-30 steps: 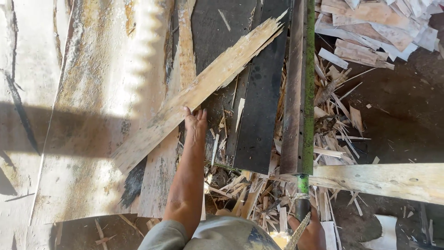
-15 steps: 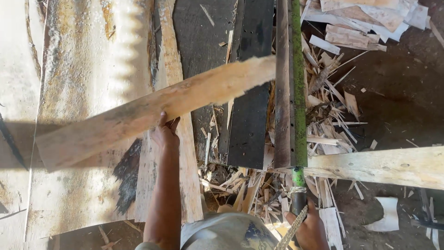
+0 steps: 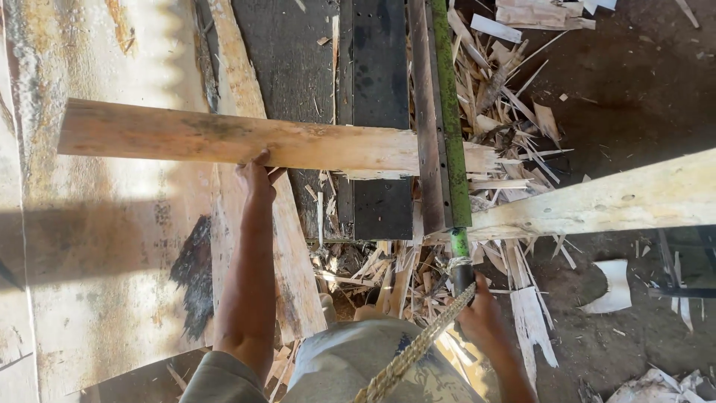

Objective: Trimming pieces of wood veneer using a large manual shear.

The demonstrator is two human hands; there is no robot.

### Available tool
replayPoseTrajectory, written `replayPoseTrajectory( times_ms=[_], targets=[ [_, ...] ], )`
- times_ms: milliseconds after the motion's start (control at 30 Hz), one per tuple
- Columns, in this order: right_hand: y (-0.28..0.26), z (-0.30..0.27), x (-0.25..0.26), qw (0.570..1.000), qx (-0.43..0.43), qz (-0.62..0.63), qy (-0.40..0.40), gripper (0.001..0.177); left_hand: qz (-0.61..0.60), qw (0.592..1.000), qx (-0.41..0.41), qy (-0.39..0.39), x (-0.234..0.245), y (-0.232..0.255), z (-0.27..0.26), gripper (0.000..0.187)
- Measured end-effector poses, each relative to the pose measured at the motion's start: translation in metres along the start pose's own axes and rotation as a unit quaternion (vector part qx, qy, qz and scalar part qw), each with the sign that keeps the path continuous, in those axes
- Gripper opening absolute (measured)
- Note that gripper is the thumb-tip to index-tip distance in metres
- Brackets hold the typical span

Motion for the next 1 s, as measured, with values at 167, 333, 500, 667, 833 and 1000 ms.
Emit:
replayPoseTrajectory(
  times_ms=[167,333,500,667,833,1000],
  targets=[
    [-0.057,-0.063,0.048,0.996,-0.06,0.065,-0.012,0.073,0.001,1.0,0.013,-0.003,0.015,-0.008,0.027,0.066],
    [-0.031,-0.026,0.034,0.98,0.124,0.155,-0.001,0.056,0.026,0.999,0.02,0.008,0.002,0.0,0.023,0.051],
    [0.103,0.088,-0.08,0.999,0.037,0.035,-0.014,0.071,0.025,0.999,0.038,-0.019,0.013,-0.018,0.019,0.039],
    [0.082,0.096,-0.071,0.993,0.115,0.025,-0.005,0.067,0.002,0.997,0.052,-0.05,0.015,-0.008,-0.01,0.033],
    [0.012,0.014,-0.012,0.999,0.011,0.03,-0.01,0.064,-0.094,0.995,0.027,0.001,0.044,0.022,-0.05,0.033],
    [0.002,0.0,0.005,0.999,0.019,0.037,-0.003,0.06,-0.119,0.993,-0.012,-0.006,0.054,0.031,-0.057,0.032]
  ],
)
Point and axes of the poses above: each hand's wrist, its own z-axis towards the middle knuckle, its own x-axis out of the back of the hand, y = z × x, the point moved 10 cm from there along z, towards the middle knuckle, and after that the axes turned 9 degrees about z, right-handed, at the moved point
